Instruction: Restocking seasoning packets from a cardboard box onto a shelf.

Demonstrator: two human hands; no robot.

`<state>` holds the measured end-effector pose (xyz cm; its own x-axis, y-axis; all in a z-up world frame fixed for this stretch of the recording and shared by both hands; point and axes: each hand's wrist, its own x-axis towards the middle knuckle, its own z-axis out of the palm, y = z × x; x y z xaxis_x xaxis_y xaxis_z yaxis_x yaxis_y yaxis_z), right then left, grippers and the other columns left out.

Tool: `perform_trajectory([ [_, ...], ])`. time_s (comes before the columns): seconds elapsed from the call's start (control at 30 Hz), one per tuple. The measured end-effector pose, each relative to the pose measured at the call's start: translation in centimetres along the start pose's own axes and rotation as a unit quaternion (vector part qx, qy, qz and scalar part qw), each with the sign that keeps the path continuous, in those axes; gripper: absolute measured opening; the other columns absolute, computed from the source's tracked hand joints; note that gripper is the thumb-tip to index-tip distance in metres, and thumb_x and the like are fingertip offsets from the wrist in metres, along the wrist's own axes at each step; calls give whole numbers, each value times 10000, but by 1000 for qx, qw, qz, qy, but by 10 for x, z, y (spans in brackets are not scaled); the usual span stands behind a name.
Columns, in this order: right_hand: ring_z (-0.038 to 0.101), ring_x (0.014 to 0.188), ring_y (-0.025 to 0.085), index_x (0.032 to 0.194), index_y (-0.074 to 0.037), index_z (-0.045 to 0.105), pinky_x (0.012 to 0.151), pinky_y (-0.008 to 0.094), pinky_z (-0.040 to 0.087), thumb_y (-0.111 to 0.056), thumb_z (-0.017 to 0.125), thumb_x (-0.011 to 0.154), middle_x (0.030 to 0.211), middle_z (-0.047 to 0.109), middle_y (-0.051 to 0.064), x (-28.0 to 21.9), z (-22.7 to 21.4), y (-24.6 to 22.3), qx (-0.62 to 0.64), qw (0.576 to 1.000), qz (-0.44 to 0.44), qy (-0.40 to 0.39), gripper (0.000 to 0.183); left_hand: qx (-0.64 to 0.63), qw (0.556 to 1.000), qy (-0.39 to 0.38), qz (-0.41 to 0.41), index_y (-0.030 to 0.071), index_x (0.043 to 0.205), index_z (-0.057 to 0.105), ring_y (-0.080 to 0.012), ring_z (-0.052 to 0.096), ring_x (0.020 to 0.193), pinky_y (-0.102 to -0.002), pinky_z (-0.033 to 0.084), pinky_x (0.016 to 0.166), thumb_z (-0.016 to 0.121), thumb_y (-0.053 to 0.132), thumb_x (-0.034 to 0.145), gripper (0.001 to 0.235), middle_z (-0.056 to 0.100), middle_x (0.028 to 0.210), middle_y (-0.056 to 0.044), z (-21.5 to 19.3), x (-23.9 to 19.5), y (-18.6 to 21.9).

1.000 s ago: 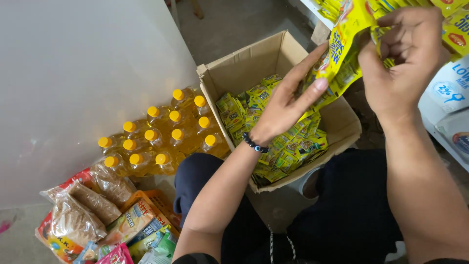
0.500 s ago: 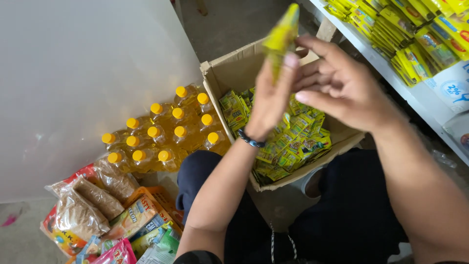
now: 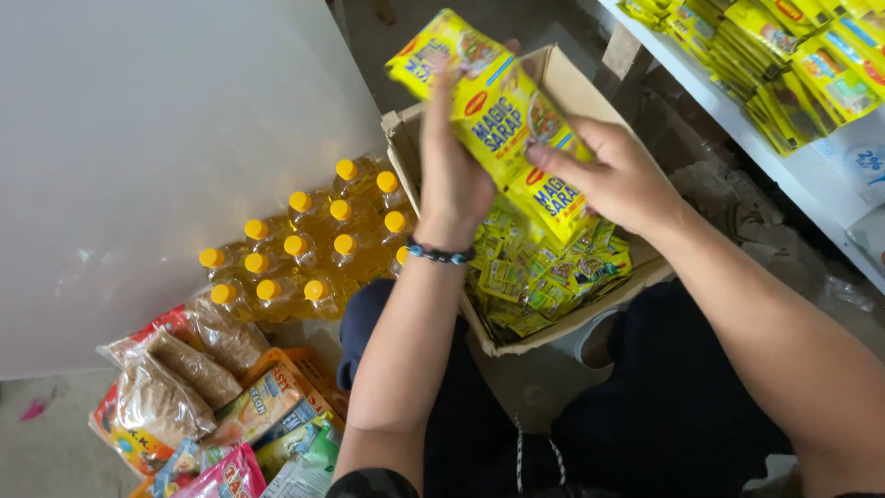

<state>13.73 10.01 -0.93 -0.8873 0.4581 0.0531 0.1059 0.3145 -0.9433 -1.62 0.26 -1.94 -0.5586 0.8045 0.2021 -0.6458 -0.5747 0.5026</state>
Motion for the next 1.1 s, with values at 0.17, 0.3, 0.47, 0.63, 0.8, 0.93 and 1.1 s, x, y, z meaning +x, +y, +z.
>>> perform_trajectory([
  [0.17,624,671,74,1206,-69,702,543,257,489,-288,674,1000,926,744,44,-3,-2,-8,26,998,41,26,302,163,965,108,177,-20,1447,480,-216,657,1153,-383,563,969,632,304,1085,509,652,1325,-140,22,-12,-8],
  [0.3,733,935,108,1212,-76,684,861,280,605,-240,735,885,1074,784,32,8,-15,27,79,984,28,-159,370,135,969,9,208,-23,1416,462,-326,722,1105,-453,603,962,600,293,1124,451,694,1266,-226,22,-10,28],
  [0.47,738,982,135,1139,-57,762,971,312,548,-208,811,805,1055,826,32,13,-22,56,-23,965,112,-236,370,110,964,26,243,26,1430,452,-364,716,1127,-476,601,952,593,297,1081,464,686,1290,-222,-5,-3,72],
  [0.63,692,889,172,1120,-44,820,849,351,538,-313,841,771,984,831,93,2,-36,95,-139,921,179,-317,441,133,927,39,348,-30,1483,432,-408,679,1217,-492,592,1018,605,303,1139,509,627,1356,-279,-43,-6,120],
  [0.8,719,983,132,1144,-88,768,911,303,541,-401,840,739,1051,799,35,-22,-71,86,-208,913,171,-305,517,163,897,79,404,54,1539,360,-405,659,1304,-511,583,1064,623,349,1079,606,615,1445,-258,-47,-15,142],
  [0.93,744,883,157,1140,-88,752,777,328,616,-251,816,744,983,765,81,-52,-120,80,-99,958,178,-202,433,189,871,135,434,42,1551,381,-315,658,1273,-491,573,1091,649,354,1075,630,620,1446,-211,-60,-5,138],
  [1.1,665,766,223,1043,90,680,625,341,557,12,813,834,897,710,204,-102,-177,125,17,996,-10,-87,260,192,886,157,393,60,1495,479,-199,647,1144,-425,566,984,649,367,1062,558,638,1332,-134,-63,12,109],
])
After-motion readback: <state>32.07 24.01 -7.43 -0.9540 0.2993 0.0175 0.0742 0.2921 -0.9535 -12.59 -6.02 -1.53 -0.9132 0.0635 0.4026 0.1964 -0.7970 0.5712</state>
